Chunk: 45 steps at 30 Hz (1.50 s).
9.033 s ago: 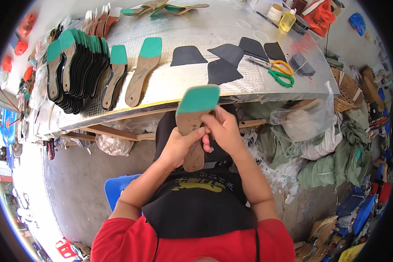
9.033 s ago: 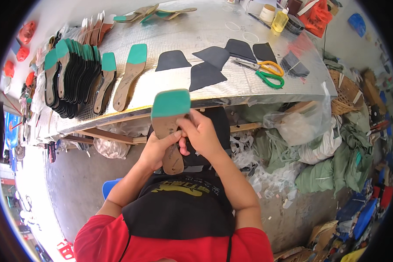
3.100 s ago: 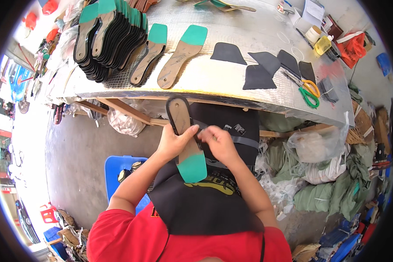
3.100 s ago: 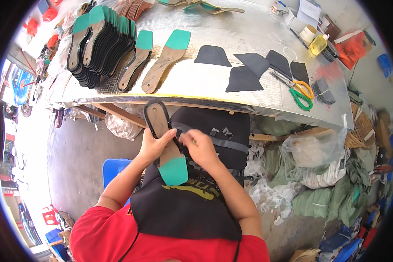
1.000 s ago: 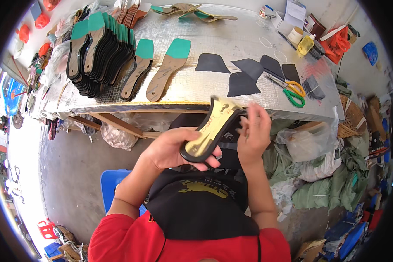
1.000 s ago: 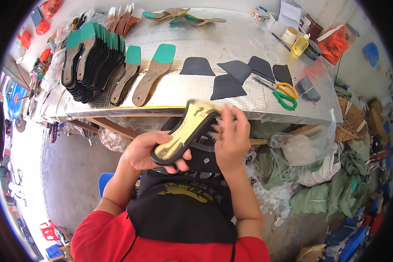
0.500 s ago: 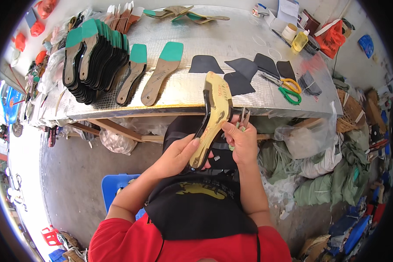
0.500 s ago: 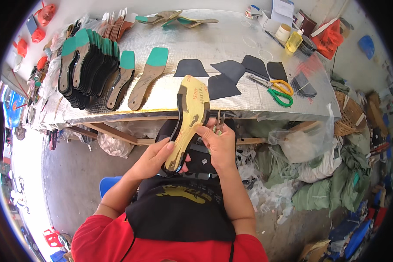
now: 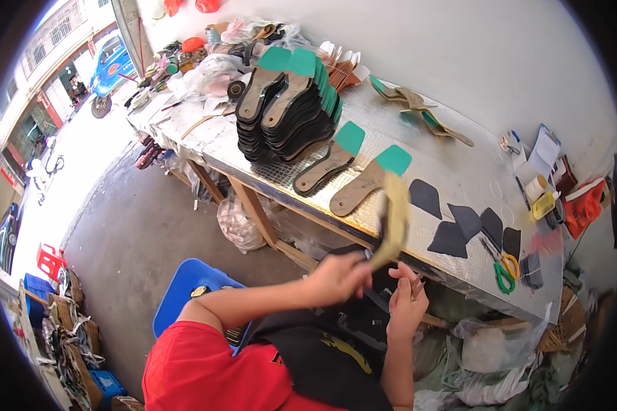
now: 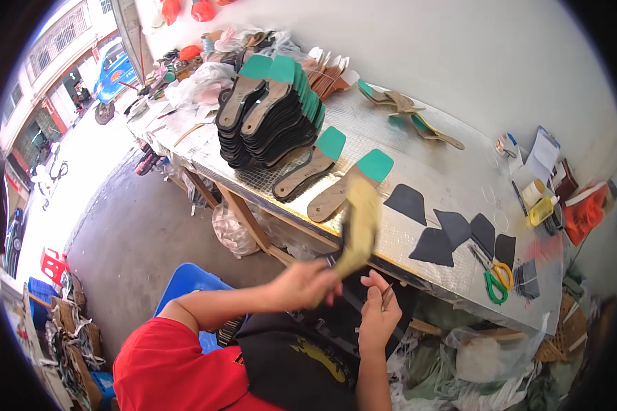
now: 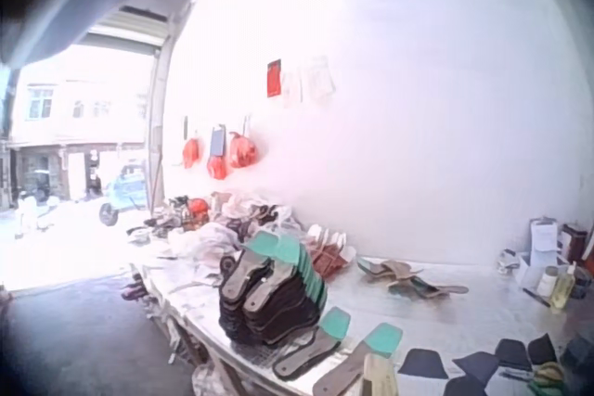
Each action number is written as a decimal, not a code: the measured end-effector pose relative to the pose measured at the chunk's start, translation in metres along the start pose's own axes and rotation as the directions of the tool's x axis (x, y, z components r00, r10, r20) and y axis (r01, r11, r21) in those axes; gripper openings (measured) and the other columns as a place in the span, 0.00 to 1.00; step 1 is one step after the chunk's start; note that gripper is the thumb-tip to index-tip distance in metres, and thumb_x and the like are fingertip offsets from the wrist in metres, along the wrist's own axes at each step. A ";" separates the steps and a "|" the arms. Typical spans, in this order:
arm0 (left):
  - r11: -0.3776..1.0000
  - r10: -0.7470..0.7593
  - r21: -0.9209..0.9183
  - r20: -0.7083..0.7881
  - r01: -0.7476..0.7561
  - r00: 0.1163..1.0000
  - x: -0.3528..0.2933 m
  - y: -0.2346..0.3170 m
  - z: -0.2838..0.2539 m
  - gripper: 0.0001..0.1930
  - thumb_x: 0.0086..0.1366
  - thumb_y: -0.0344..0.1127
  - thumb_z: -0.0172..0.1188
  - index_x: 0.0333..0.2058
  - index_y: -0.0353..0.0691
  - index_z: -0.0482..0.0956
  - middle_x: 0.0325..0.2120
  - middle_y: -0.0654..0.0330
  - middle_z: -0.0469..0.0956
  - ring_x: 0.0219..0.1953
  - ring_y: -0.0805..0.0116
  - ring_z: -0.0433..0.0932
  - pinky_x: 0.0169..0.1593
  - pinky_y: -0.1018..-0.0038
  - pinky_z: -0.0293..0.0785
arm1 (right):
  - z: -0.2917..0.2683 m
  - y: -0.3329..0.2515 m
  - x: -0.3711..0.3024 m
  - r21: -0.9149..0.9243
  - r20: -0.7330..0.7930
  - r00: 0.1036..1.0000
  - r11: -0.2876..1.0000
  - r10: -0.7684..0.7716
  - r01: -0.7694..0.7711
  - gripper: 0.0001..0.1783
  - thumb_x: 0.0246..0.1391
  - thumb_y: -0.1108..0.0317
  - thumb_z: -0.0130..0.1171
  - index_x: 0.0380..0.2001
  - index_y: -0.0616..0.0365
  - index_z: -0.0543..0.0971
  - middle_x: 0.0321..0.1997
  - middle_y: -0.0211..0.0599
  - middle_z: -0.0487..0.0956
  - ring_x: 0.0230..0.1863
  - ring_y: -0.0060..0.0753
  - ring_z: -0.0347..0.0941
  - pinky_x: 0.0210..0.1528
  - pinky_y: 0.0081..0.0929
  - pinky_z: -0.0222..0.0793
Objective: Manually applying black edge trim or reinforcement tape to the perimeter of shoe insoles or midsole components using scissors.
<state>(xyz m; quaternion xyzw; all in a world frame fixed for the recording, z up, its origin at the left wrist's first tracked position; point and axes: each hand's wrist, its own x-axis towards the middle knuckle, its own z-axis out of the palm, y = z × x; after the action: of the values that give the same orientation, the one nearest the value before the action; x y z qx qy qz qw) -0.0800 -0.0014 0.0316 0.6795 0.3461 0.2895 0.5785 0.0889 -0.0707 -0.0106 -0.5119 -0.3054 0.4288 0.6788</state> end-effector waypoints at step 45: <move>0.907 -0.422 0.104 0.259 0.409 0.869 0.061 -0.039 -0.024 0.36 0.68 0.66 0.43 0.30 0.34 0.83 0.22 0.58 0.81 0.29 0.69 0.81 0.34 0.73 0.74 | -0.010 0.028 0.021 -0.231 -0.008 0.996 0.969 0.088 -0.088 0.06 0.52 0.73 0.67 0.30 0.63 0.80 0.25 0.20 0.76 0.26 0.08 0.64 0.27 0.13 0.60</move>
<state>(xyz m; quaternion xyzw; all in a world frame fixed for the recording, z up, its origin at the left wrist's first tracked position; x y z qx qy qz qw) -0.0682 0.0656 -0.0038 0.6360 0.4065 0.0529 0.6538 0.0988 -0.0535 -0.0409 -0.5999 -0.3311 0.4207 0.5946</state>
